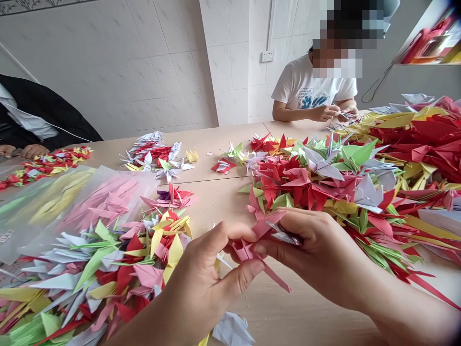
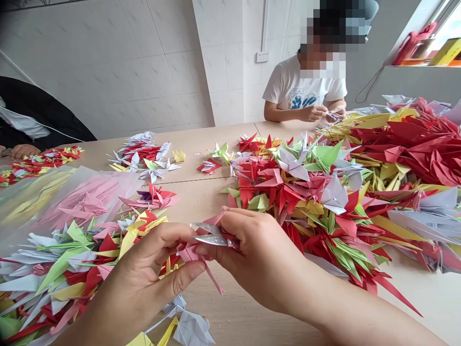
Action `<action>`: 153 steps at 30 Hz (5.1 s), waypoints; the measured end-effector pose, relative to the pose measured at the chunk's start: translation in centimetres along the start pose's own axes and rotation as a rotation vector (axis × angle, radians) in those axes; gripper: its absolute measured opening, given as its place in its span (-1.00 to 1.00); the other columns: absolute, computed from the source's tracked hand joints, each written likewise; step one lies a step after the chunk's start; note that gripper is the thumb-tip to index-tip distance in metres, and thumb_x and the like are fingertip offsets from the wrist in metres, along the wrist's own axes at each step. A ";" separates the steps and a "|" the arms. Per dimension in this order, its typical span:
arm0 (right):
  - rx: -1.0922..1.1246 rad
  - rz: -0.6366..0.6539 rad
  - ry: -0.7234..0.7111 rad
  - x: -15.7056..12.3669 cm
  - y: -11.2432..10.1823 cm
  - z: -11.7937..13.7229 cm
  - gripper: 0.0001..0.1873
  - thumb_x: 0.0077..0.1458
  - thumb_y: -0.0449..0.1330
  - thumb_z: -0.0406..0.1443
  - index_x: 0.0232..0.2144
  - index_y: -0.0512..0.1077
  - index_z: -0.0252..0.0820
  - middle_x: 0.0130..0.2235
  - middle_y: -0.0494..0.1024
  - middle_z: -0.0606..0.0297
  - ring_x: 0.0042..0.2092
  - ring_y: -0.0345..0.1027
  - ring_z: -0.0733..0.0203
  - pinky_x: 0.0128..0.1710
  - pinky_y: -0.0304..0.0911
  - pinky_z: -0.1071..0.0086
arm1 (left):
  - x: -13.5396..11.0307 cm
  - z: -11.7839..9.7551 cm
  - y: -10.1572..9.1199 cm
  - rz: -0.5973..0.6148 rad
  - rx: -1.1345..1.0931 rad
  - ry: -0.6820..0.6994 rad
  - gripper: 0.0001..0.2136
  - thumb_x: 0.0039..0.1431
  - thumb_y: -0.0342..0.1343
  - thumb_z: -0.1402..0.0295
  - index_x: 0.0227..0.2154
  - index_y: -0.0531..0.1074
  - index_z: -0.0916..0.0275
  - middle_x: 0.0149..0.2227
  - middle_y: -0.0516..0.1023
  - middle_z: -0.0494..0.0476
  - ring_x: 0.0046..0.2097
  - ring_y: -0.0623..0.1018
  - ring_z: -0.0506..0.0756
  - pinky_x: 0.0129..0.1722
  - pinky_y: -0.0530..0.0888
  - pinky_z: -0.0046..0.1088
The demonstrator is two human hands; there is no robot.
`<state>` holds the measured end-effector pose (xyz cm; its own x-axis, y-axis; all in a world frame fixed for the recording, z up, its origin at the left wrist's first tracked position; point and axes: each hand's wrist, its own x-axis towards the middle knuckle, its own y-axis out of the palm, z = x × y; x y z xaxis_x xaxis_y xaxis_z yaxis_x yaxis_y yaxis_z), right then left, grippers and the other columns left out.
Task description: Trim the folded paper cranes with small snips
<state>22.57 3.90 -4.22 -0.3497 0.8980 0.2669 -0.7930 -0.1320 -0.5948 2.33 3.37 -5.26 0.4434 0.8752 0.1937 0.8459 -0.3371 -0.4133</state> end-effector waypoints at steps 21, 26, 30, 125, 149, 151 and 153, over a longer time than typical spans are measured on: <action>0.209 -0.039 0.114 0.8 -0.2 -0.3 -0.73 0.25 0.23 -0.11 -0.38 0.55 -0.16 -0.47 0.54 0.36 -0.43 0.31 0.28 -0.46 0.20 0.43 | -0.4 -0.1 0.0 -0.437 0.287 0.217 -0.69 0.14 0.31 0.50 -0.16 0.42 -0.04 -0.16 0.33 -0.06 -0.39 0.42 -0.05 -0.30 0.46 -0.49; 0.107 -0.099 0.063 0.6 0.2 -0.5 -0.77 0.25 0.23 -0.16 -0.36 0.56 -0.17 -0.47 0.57 0.33 -0.46 0.34 0.28 -0.48 0.20 0.43 | -0.2 -0.9 0.3 -0.326 0.337 0.228 -0.72 0.18 0.22 0.61 -0.21 0.48 0.03 -0.31 0.59 -0.06 -0.35 0.56 0.01 -0.32 0.47 -0.53; 0.086 -0.101 0.063 0.4 0.4 -0.2 -0.80 0.24 0.23 -0.20 -0.36 0.56 -0.18 -0.48 0.57 0.30 -0.48 0.36 0.26 -0.49 0.21 0.41 | 0.3 -1.2 0.9 -0.278 0.012 0.061 -0.80 0.25 0.19 0.49 -0.19 0.52 -0.01 -0.30 0.61 -0.05 -0.44 0.57 -0.01 -0.49 0.47 -0.58; 0.006 -0.242 -0.278 -0.1 1.4 -1.4 -0.86 0.13 0.19 -0.50 -0.36 0.43 -0.18 -0.41 0.54 0.28 -0.43 0.36 0.29 -0.46 0.24 0.46 | 0.7 -0.8 -0.2 -0.095 -0.641 -0.312 -0.68 0.09 0.33 0.03 -0.29 0.56 0.18 -0.49 0.45 -0.01 -0.40 0.41 -0.01 -0.37 0.35 -0.57; 0.611 -0.044 0.071 0.6 0.5 0.5 -0.68 0.15 0.33 -0.16 -0.55 0.40 -0.17 -0.54 0.36 0.41 -0.48 0.16 0.35 -0.51 0.17 0.47 | 0.4 -0.8 -0.6 0.008 -0.866 -0.303 -0.96 0.17 0.30 0.34 -0.37 0.55 0.10 -0.44 0.42 -0.03 -0.46 0.32 -0.07 -0.48 0.34 -0.68; 0.668 -0.036 0.087 0.8 0.5 0.6 -0.65 0.14 0.34 -0.10 -0.54 0.43 -0.18 -0.54 0.39 0.40 -0.48 0.18 0.35 -0.50 0.19 0.47 | 0.4 -0.8 -0.5 -0.017 -0.881 -0.296 -0.97 0.18 0.28 0.36 -0.37 0.58 0.11 -0.41 0.46 0.00 -0.39 0.39 -0.04 -0.37 0.41 -0.66; 0.689 -0.046 0.092 0.8 0.5 0.7 -0.63 0.13 0.34 -0.08 -0.55 0.44 -0.18 -0.54 0.40 0.40 -0.49 0.18 0.36 -0.51 0.19 0.47 | 0.4 -0.7 -0.6 -0.028 -0.897 -0.301 -0.96 0.16 0.28 0.41 -0.36 0.60 0.12 -0.37 0.50 0.03 -0.31 0.44 -0.02 -0.29 0.44 -0.64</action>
<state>21.56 4.27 -3.78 -0.2888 0.9369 0.1972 -0.9525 -0.3020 0.0401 2.23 3.66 -4.33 0.4307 0.8973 -0.0965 0.8229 -0.3465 0.4504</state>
